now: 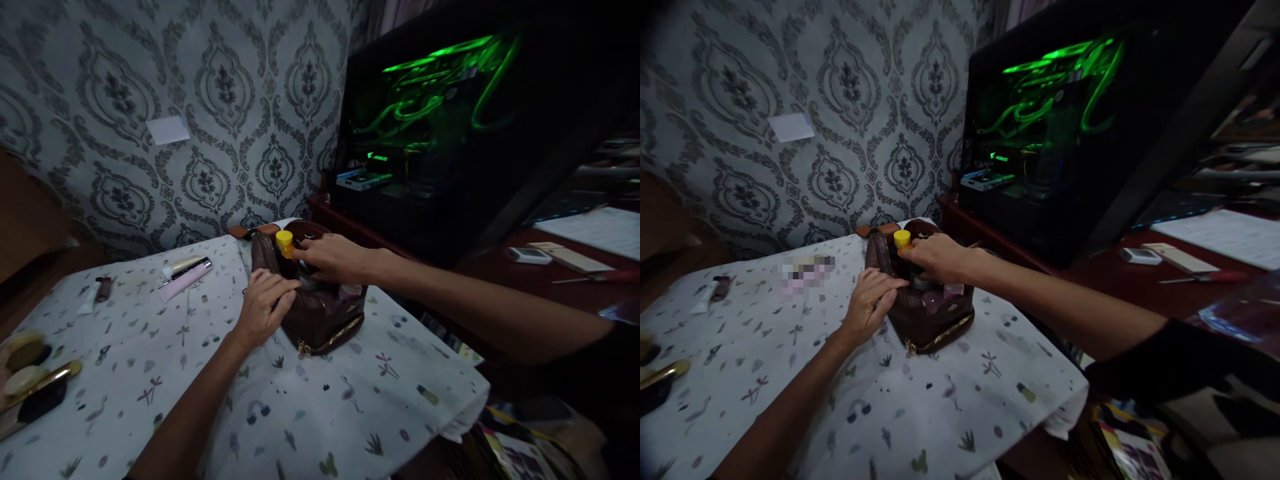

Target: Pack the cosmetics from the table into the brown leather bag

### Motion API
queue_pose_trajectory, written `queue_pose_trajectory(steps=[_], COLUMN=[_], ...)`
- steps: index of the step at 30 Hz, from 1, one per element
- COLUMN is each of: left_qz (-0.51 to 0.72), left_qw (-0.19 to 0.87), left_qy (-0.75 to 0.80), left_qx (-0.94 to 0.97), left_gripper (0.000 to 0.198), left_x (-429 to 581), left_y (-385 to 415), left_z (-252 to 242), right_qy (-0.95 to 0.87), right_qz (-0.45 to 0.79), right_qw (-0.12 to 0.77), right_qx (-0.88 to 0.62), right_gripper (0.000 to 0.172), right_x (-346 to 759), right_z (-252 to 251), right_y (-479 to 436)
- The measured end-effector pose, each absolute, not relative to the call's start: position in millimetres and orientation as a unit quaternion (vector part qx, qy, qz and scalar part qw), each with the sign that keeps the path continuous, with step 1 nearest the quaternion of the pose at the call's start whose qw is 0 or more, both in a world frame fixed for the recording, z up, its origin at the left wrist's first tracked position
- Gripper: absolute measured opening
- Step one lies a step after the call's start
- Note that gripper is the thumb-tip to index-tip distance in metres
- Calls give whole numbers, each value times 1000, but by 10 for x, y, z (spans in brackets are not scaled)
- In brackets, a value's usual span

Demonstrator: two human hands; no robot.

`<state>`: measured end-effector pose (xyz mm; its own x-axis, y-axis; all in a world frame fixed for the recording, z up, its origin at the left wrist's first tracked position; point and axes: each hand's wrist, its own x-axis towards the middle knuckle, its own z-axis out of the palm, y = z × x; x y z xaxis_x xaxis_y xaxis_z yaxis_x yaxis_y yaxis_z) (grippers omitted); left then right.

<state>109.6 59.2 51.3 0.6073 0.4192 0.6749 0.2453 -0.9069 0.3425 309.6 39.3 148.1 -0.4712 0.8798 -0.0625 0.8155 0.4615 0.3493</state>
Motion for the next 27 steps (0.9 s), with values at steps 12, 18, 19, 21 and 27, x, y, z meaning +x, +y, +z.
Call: queue_pose_trajectory(steps=[12,18,19,21,27], left_qz=[397,386,382,368,302], left_qw=[111,111,109,100,43], left_qy=[192,192,185,170,155], left_qx=[891,895,899,909,940], left_gripper=[42,38,37,35,34], left_x=[1100,1084,1076,1056,1010], left_y=[588,582,579,573,564], left_z=[514,540,558,605,750], right_qy=[843,844,844,845,846], right_qz=[122,124,124,120,105], right_qw=[131,139,138,134,144], right_qx=[506,504,503,504,502], right_gripper=[50,51,52,51,40], right_x=[3098,3076,3075,3071,3075], right_z=[1449,1460,1461,1467,1472], right_y=[477,483,484,484,490])
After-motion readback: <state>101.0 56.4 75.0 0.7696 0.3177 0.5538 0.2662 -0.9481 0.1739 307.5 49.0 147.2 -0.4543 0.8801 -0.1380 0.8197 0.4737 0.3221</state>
